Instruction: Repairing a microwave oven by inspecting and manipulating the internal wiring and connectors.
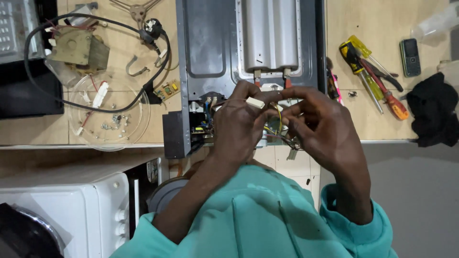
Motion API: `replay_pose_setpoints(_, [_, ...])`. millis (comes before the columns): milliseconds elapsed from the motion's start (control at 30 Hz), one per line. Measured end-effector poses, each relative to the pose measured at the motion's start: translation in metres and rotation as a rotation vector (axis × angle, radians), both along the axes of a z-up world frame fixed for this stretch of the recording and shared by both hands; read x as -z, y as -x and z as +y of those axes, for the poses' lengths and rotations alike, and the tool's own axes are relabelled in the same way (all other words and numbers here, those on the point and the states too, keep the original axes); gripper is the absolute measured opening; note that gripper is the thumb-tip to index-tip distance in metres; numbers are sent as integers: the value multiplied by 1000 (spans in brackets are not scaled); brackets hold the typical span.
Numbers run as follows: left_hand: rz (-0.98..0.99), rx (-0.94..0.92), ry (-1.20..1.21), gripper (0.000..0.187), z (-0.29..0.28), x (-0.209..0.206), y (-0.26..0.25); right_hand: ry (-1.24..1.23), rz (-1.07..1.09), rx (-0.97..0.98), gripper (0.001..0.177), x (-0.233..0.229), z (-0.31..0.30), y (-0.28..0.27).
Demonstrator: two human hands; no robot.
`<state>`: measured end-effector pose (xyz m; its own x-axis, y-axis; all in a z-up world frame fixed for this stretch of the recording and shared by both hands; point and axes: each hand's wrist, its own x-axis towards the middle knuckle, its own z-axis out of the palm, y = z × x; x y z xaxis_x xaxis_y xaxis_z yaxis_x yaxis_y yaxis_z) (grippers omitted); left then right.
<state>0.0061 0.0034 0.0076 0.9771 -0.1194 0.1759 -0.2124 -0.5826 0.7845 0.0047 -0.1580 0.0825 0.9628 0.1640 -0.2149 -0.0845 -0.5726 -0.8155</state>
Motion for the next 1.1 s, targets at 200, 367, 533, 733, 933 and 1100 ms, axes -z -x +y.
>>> replay_pose_setpoints(200, [-198,87,125,12,4,11,0,7,-31,86,29,6,4,5])
replay_pose_setpoints(367, [-223,117,-25,10,9,2,3,64,-220,212,29,4,10,15])
replay_pose_setpoints(533, [-201,209,-168,31,20,29,1,131,-370,200,21,13,2,15])
replay_pose_setpoints(733, [-224,224,-130,26,18,23,1,195,-383,114,10,-18,-43,42])
replay_pose_setpoints(933, [-245,246,-119,22,15,6,-1,395,226,-17,13,25,-68,86])
replay_pose_setpoints(1100, [-222,274,-159,30,13,-9,1,195,343,192,43,58,-33,102])
